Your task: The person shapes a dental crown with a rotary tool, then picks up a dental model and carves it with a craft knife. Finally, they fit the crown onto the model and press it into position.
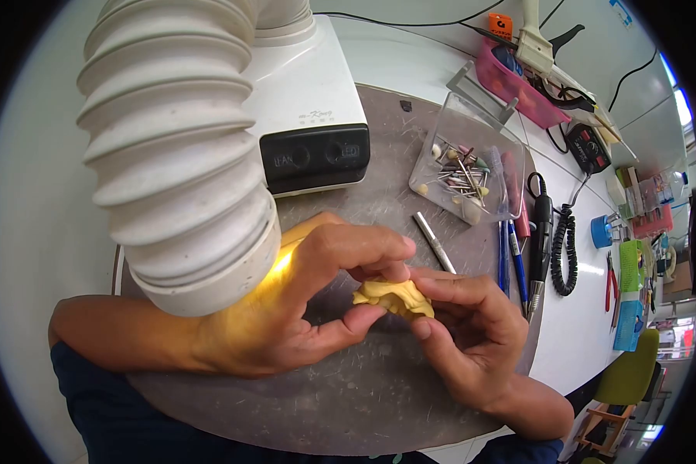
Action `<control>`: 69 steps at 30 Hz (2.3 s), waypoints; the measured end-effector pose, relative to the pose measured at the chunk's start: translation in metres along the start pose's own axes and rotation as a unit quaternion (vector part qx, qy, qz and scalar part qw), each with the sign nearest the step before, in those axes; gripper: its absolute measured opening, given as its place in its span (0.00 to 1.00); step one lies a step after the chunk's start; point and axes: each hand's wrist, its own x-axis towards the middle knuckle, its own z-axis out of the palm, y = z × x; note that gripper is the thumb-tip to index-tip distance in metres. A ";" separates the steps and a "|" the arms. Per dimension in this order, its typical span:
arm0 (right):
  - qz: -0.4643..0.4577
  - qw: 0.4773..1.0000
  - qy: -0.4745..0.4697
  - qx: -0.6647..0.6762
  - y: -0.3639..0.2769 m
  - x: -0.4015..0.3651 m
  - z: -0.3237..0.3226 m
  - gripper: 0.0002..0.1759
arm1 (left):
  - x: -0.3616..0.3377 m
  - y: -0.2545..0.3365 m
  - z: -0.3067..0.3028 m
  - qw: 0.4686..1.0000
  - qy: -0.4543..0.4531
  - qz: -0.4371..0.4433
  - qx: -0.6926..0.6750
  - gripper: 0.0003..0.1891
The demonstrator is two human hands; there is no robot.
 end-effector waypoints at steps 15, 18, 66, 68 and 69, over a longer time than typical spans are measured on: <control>-0.027 1.000 -0.005 -0.008 -0.004 0.001 -0.001 0.17 | 0.002 0.001 -0.001 0.999 0.011 0.018 0.030 0.32; 0.001 0.999 -0.009 0.032 -0.002 0.001 -0.003 0.15 | 0.004 0.000 -0.004 0.999 0.002 0.017 0.043 0.27; 0.154 0.982 -0.025 0.102 -0.013 0.002 0.002 0.24 | 0.018 0.004 -0.019 0.844 -0.101 -0.409 -0.332 0.20; 0.155 0.982 -0.025 0.101 -0.013 0.002 0.002 0.24 | 0.018 0.004 -0.019 0.843 -0.104 -0.410 -0.333 0.20; 0.155 0.982 -0.025 0.103 -0.014 0.002 0.002 0.24 | 0.018 0.004 -0.019 0.843 -0.104 -0.411 -0.332 0.20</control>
